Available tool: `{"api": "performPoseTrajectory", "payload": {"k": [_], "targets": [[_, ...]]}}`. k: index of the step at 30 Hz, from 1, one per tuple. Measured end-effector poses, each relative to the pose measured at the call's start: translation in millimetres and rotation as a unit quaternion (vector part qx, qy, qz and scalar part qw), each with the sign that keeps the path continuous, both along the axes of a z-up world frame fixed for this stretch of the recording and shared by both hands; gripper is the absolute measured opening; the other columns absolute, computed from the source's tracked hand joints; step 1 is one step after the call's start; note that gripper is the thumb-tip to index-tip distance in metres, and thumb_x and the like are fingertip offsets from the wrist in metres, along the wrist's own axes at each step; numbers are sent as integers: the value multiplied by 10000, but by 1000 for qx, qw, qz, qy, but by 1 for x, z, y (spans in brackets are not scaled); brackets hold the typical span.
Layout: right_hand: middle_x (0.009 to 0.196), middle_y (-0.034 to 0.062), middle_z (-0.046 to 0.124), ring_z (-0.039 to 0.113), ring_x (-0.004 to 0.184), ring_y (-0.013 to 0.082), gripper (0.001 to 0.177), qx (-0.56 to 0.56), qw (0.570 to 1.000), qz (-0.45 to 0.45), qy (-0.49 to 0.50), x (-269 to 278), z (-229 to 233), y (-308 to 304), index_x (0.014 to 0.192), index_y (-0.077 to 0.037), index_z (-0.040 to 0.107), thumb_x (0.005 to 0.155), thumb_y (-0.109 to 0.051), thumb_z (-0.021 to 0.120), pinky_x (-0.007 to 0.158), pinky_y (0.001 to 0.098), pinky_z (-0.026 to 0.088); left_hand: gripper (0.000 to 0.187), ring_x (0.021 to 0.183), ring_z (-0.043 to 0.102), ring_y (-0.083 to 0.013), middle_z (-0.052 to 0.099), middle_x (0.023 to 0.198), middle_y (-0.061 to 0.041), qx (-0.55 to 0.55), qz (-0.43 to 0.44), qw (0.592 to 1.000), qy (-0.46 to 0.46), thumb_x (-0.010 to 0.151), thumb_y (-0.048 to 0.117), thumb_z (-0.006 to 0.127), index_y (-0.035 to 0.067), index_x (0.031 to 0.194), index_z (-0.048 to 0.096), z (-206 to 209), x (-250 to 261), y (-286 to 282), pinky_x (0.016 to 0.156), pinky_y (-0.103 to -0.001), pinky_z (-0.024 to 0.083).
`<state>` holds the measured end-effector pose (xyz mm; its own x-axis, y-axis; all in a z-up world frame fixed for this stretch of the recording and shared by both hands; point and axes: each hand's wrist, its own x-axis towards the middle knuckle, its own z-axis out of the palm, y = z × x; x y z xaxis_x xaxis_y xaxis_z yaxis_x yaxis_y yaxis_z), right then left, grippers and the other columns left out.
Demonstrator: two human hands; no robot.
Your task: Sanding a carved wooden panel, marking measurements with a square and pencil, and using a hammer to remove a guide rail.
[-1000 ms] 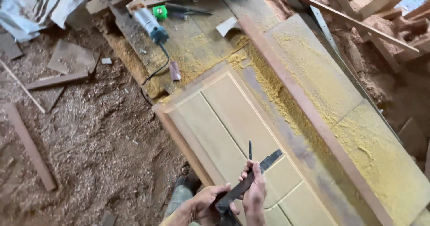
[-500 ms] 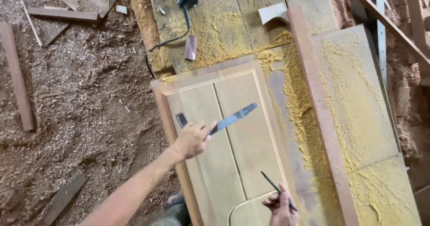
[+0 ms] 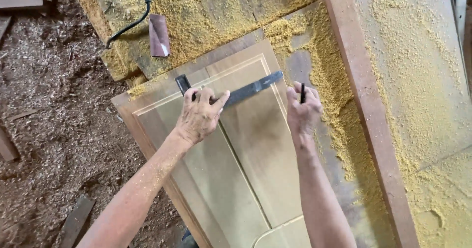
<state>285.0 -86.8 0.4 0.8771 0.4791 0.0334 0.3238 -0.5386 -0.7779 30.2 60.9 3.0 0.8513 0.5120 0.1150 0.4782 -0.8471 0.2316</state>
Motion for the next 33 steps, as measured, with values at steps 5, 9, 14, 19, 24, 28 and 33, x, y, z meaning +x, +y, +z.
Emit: {"api": "performPoseTrajectory", "payload": {"k": [5, 9, 14, 19, 24, 28, 33], "targets": [[927, 95, 706, 712, 904, 288, 232, -40, 999, 28, -21, 2, -14, 41, 1043, -129, 813, 844, -248, 802, 846, 406, 595, 508, 856, 619, -172, 462, 985, -28, 13, 10, 1000, 13, 959, 331, 576, 300, 1464, 526, -13, 0, -2, 1126, -466, 315], [929, 3, 709, 710, 931, 192, 218, -72, 997, -1, 5, 13, -25, 44, 995, -259, 823, 785, -319, 829, 841, 323, 572, 499, 860, 630, -197, 491, 952, -33, 12, 32, 999, -10, 903, 295, 637, 300, 1400, 589, -6, 5, -7, 1105, -471, 330], [874, -8, 733, 713, 891, 159, 189, -88, 994, -18, 58, 9, 1, 54, 932, -278, 829, 747, -318, 839, 815, 306, 562, 403, 966, 526, -235, 501, 960, -34, 43, 126, 989, -56, 793, 307, 745, 311, 1195, 720, -7, 18, -21, 1074, -521, 337], [881, 2, 731, 706, 911, 152, 212, -103, 993, -9, 63, 10, -9, 46, 943, -278, 830, 743, -344, 849, 817, 294, 546, 275, 924, 581, -182, 544, 952, 19, -13, 213, 967, -141, 889, 392, 692, 309, 1148, 738, -25, 50, -44, 992, -397, 406], [895, 21, 731, 702, 931, 147, 222, -96, 993, -7, 75, 12, -6, 49, 960, -263, 829, 748, -329, 844, 846, 292, 534, 150, 915, 595, -179, 540, 935, 26, -11, 250, 943, -219, 921, 386, 716, 328, 1044, 778, -41, 69, -55, 960, -362, 441], [902, -11, 731, 692, 941, 114, 212, -101, 991, -1, 87, 10, -7, 50, 952, -301, 826, 748, -350, 850, 862, 269, 524, 172, 932, 607, -170, 543, 950, 33, 22, 284, 930, -231, 912, 404, 715, 315, 1048, 769, -49, 71, -58, 925, -352, 479], [835, -38, 710, 618, 761, 68, 183, -114, 988, -9, 104, 9, 1, 58, 944, -314, 832, 767, -361, 843, 690, 249, 514, 146, 948, 615, -198, 555, 964, 12, 22, 294, 925, -238, 891, 381, 721, 276, 984, 764, -48, 76, -53, 926, -364, 487]]}}
